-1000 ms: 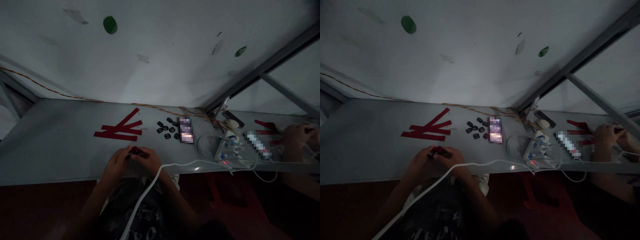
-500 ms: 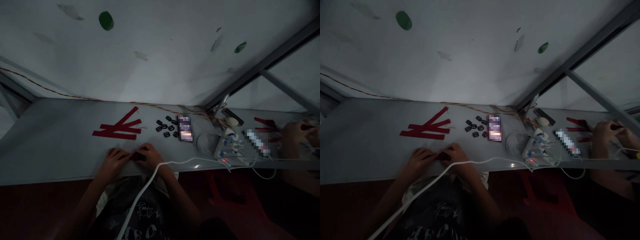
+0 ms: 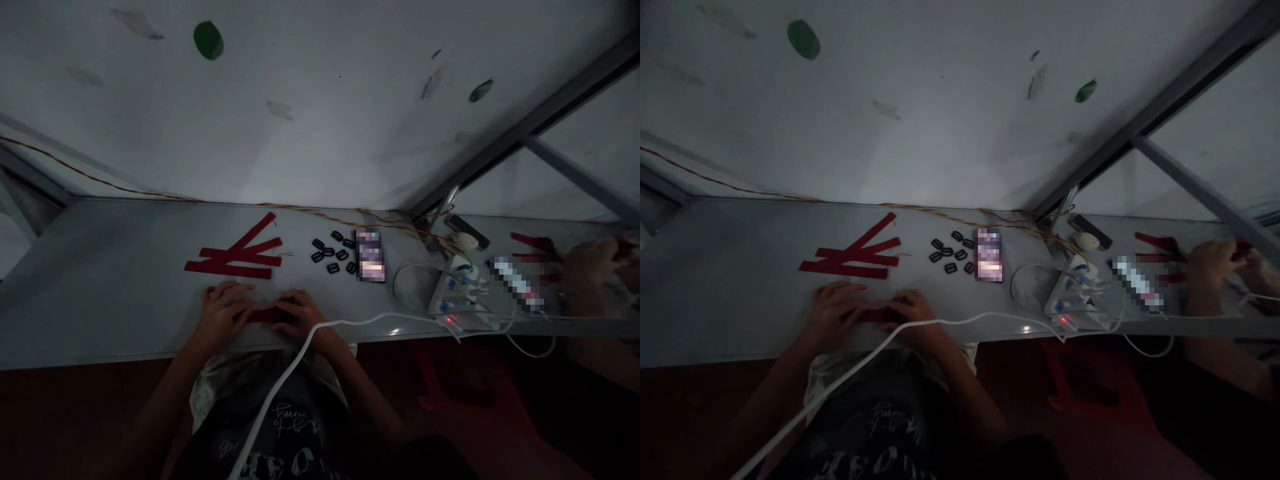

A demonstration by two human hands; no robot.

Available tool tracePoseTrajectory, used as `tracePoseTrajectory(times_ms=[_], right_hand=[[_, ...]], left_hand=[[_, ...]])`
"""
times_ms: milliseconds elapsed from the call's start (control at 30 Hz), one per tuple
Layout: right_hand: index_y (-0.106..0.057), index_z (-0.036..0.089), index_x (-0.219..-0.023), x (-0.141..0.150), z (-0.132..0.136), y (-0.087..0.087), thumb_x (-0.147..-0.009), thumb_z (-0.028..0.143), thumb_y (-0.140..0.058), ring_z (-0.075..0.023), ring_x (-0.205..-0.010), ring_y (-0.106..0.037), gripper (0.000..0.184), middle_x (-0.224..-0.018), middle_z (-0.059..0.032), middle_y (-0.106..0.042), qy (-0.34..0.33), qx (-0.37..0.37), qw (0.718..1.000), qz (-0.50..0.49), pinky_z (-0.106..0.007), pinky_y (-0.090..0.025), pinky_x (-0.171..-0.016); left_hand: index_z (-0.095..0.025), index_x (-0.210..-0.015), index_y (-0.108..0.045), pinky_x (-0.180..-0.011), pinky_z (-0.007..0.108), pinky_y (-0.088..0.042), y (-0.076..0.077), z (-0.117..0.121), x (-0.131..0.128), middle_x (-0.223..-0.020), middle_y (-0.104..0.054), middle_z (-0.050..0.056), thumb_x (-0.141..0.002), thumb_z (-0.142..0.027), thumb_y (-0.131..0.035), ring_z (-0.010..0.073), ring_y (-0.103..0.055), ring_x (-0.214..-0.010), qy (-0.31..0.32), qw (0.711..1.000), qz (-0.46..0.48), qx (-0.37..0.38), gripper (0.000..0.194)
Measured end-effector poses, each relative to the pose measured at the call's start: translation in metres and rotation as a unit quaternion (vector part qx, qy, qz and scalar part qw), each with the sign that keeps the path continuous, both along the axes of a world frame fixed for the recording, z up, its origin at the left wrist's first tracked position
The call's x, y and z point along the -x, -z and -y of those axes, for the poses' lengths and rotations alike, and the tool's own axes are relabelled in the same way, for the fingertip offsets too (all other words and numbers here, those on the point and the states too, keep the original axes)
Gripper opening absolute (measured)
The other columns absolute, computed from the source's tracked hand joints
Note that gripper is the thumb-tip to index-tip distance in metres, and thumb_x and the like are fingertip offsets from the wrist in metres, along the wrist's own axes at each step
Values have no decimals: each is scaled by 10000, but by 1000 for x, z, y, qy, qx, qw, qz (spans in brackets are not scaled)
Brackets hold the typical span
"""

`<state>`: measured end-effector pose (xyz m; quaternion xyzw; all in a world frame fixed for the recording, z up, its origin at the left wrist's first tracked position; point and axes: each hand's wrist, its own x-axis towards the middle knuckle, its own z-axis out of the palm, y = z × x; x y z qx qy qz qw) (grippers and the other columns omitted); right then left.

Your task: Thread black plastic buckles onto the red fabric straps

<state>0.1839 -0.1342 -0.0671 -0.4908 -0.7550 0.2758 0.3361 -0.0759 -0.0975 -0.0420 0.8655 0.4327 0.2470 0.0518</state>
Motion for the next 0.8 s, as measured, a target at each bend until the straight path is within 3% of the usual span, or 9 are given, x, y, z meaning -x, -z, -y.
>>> tracePoseTrajectory(times_ms=[67, 133, 200, 267, 400, 533, 700, 800], right_hand=[[-776, 264, -1192, -18, -7, -3, -843, 397, -810, -264, -1076, -633, 375, -1196, -125, -683, 60, -14, 998, -1, -445, -560, -966], [-772, 217, -1190, -40, -16, -4, -944, 336, -656, -266, -1056, -634, 296, -1178, -148, -677, 186, -44, 981, 37, -460, -555, -966], [-743, 172, -1245, -59, -25, -3, -978, 300, -560, -296, -1120, -602, 347, -1221, -184, -651, 300, -61, 948, 90, -512, -519, -1026], [-724, 124, -1270, -70, -29, 1, -981, 294, -539, -320, -1150, -579, 383, -1246, -217, -633, 342, -65, 927, 141, -545, -488, -1061], [-755, 138, -1218, -70, -27, 11, -993, 313, -540, -302, -1107, -594, 357, -1191, -194, -659, 328, -73, 926, 175, -501, -499, -1043], [-784, 150, -1146, -68, -26, 13, -970, 335, -589, -295, -1083, -596, 321, -1198, -183, -675, 332, -78, 929, 145, -487, -504, -1034], [-771, 164, -1167, -77, -45, -3, -979, 272, -548, -293, -1188, -584, 312, -1296, -174, -663, 322, -71, 937, 117, -474, -479, -1081], [-744, 152, -1230, -83, -70, -17, -988, 188, -510, -294, -1221, -577, 339, -1329, -161, -673, 293, -32, 941, 166, -458, -442, -1109]], left_hand=[[-278, -1087, -786, -990, 494, -443, -1, -22, -3, -1206, -761, 79, -998, -280, -604, 286, -640, -1119, -1, 1000, 2, 9, 203], [-268, -1251, -726, -972, 496, -462, -1, -44, -8, -1230, -748, 93, -989, -257, -614, 303, -633, -1141, 3, 1000, -22, 14, 285], [-253, -1284, -706, -954, 517, -475, 2, -60, -13, -1227, -740, 103, -967, -238, -645, 330, -626, -1151, 14, 998, -54, 21, 323], [-232, -1218, -734, -944, 504, -492, 6, -68, -17, -1174, -745, 102, -957, -218, -658, 318, -644, -1108, 42, 997, -60, 32, 272], [-220, -1107, -771, -930, 424, -514, 8, -66, -18, -1104, -744, 85, -980, -242, -637, 243, -672, -1009, 117, 992, -29, 41, 186], [-254, -1082, -775, -930, 446, -498, 3, -52, -20, -1094, -756, 75, -983, -323, -650, 252, -672, -1028, 124, 991, -45, 21, 174], [-237, -1106, -746, -948, 437, -513, 0, -47, -31, -1092, -767, 77, -996, -315, -627, 245, -681, -1033, 121, 992, -27, 29, 180], [-233, -1131, -732, -941, 441, -512, -2, -48, -37, -1080, -770, 82, -1021, -269, -569, 251, -691, -1022, 120, 992, -45, 7, 200]])
